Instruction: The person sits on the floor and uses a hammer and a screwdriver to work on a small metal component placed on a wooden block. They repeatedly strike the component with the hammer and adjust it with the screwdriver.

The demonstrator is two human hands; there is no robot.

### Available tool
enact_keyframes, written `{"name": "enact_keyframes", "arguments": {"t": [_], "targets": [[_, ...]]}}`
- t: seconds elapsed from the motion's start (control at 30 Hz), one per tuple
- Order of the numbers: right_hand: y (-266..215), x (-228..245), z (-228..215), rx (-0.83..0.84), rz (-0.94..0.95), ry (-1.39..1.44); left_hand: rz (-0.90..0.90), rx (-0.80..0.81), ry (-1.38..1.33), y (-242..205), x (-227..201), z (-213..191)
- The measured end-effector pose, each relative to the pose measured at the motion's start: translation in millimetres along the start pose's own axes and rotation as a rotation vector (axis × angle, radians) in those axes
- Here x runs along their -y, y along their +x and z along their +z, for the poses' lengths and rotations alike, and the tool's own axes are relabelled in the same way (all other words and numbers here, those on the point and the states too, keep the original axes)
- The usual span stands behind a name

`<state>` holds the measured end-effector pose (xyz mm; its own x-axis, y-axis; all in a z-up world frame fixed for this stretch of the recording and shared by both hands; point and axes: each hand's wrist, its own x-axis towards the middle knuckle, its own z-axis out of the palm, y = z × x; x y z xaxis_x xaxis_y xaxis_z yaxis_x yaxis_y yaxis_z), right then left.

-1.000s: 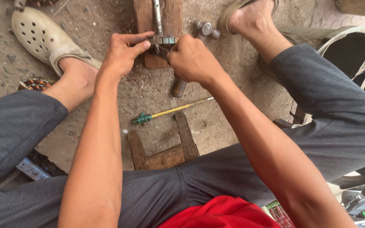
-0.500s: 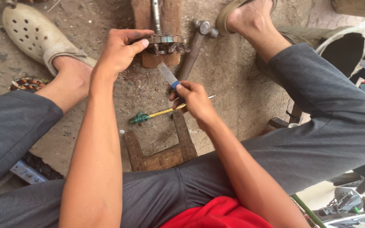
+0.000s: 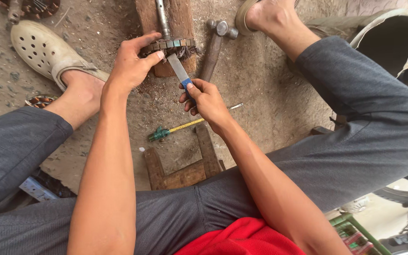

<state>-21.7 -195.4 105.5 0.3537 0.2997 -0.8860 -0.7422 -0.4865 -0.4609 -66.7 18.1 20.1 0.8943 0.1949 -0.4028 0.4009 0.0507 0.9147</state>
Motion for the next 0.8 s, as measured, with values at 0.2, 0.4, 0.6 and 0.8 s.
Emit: {"name": "enact_keyframes", "arguments": {"t": [0.2, 0.4, 0.6, 0.8], "targets": [[2, -4, -1, 0.030, 0.000, 0.071, -0.139, 0.009, -0.101, -1, -1, 4], [3, -2, 4, 0.062, 0.009, 0.131, -0.136, -0.009, -0.188, -6, -15, 1], [-10, 9, 4, -0.121, -0.217, -0.314, -0.158, -0.020, -0.167, -7, -18, 3], [-22, 26, 3, -0.357, -0.623, -0.661, -0.114, -0.020, -0.136, -4, -10, 1]]}}
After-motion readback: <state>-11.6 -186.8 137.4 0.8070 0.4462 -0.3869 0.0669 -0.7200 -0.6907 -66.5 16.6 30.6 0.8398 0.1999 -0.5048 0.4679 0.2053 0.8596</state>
